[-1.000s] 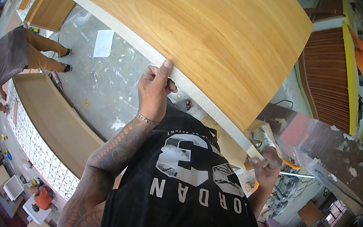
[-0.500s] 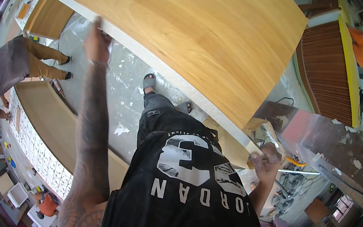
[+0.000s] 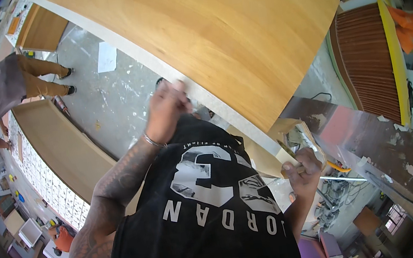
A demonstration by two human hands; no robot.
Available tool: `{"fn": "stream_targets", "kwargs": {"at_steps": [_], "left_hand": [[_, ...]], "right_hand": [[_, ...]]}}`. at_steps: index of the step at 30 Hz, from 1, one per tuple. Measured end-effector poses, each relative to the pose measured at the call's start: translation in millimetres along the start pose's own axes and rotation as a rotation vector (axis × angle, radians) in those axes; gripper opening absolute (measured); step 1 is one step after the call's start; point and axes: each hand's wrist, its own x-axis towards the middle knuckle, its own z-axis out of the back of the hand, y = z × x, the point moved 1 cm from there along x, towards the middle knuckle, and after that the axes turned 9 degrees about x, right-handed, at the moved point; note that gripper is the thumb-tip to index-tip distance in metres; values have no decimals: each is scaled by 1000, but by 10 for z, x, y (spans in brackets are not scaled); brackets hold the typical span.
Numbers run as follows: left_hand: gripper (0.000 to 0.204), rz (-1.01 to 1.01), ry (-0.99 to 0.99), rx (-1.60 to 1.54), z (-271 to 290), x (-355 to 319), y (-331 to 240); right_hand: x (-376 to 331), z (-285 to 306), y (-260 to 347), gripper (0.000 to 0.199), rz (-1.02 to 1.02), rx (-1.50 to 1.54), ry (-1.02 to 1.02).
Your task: The person applies masking tape to the edges of wooden furniture panels by hand.
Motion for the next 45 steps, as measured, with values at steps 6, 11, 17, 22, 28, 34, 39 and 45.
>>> {"fn": "stream_targets", "kwargs": {"at_steps": [6, 11, 17, 22, 28, 34, 39, 45], "left_hand": [[44, -55, -69, 21, -297, -148, 62], [46, -80, -92, 32, -325, -157, 82], [46, -47, -95, -9, -357, -155, 32], [46, -36, -95, 12, -342, -148, 18], [41, -75, -301, 164, -21, 179, -131], [39, -368, -498, -202, 1016, 1079, -838], [39, -296, -449, -178, 776, 904, -605], [37, 106, 129, 44, -158, -194, 183]], "right_hand": [[20, 42, -74, 28, 16, -6, -9], [4, 56, -140, 30, 59, -26, 12], [-51, 32, -159, 29, 11, 31, -8], [-70, 20, -169, 29, -6, 12, -1], [-86, -34, -164, 29, -42, 12, -10], [-71, -57, -159, 28, -48, 18, -65], [-24, -51, -127, 28, -10, -34, -44], [6, -36, -27, 28, -61, -52, -36]]}}
